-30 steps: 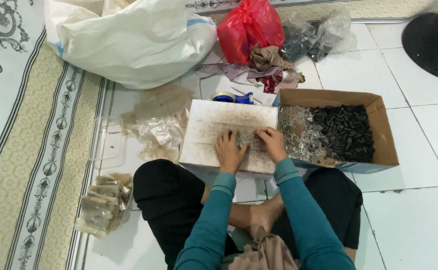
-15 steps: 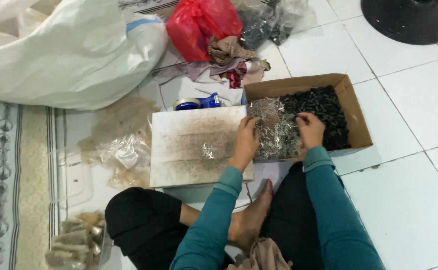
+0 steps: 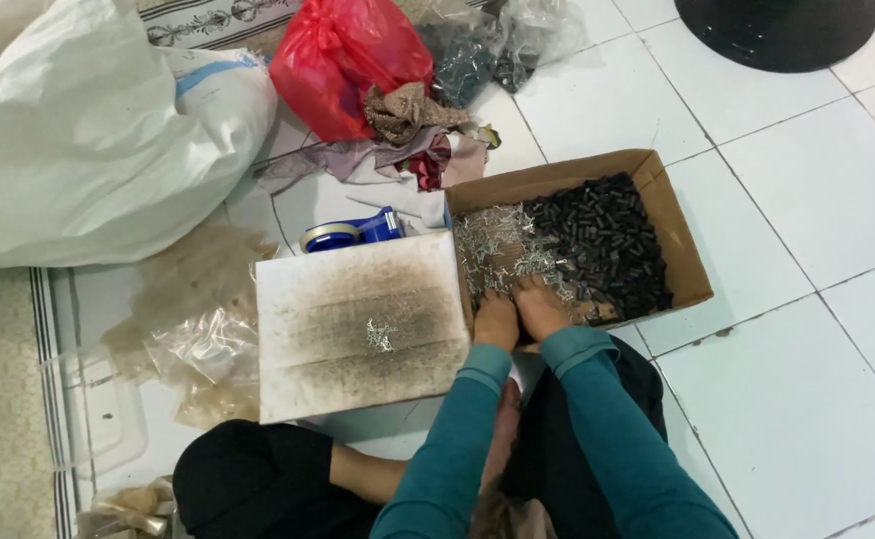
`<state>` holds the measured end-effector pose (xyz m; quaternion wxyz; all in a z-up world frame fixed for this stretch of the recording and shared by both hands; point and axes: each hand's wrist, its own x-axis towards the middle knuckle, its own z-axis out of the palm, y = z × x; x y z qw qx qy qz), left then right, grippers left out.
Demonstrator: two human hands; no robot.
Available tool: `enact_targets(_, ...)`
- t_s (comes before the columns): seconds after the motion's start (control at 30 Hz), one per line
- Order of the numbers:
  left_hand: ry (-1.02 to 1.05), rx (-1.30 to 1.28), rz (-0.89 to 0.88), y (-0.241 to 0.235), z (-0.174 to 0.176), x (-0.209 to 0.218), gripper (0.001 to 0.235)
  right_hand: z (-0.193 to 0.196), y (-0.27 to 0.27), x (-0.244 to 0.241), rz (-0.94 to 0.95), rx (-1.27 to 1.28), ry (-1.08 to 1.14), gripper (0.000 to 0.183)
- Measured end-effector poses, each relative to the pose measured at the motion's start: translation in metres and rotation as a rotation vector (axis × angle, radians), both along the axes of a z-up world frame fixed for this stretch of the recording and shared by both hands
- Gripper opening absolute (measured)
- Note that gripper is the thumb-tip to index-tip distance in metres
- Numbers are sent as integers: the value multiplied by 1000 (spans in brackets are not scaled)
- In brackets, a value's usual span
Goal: Sorting small metal components from a large box and placing them into small plastic bags.
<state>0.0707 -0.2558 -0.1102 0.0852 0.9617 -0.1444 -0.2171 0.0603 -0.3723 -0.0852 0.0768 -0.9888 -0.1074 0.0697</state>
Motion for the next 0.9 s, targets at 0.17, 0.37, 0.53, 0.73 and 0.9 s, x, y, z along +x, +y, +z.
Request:
enact_targets(0.17, 36, -145, 32, 4, 13, -8, 37, -10, -5, -1, -17, 89, 65, 27)
enact_targets(0.37, 111, -492, 191, 22, 97, -9, 42, -22, -16, 0, -261, 351, 45, 27)
enact_targets(0.53, 62, -848, 314, 34, 123, -13, 41, -5, -28, -7, -585, 1210, 115, 27)
enact_targets(0.73, 106, -1073, 333, 42, 112, -16, 34, 21, -18, -17, -680, 1513, 207, 36)
enact_targets(0.9, 153, -1112, 405, 41, 103, -15, 39, 60, -11, -25, -715, 1620, 258, 41)
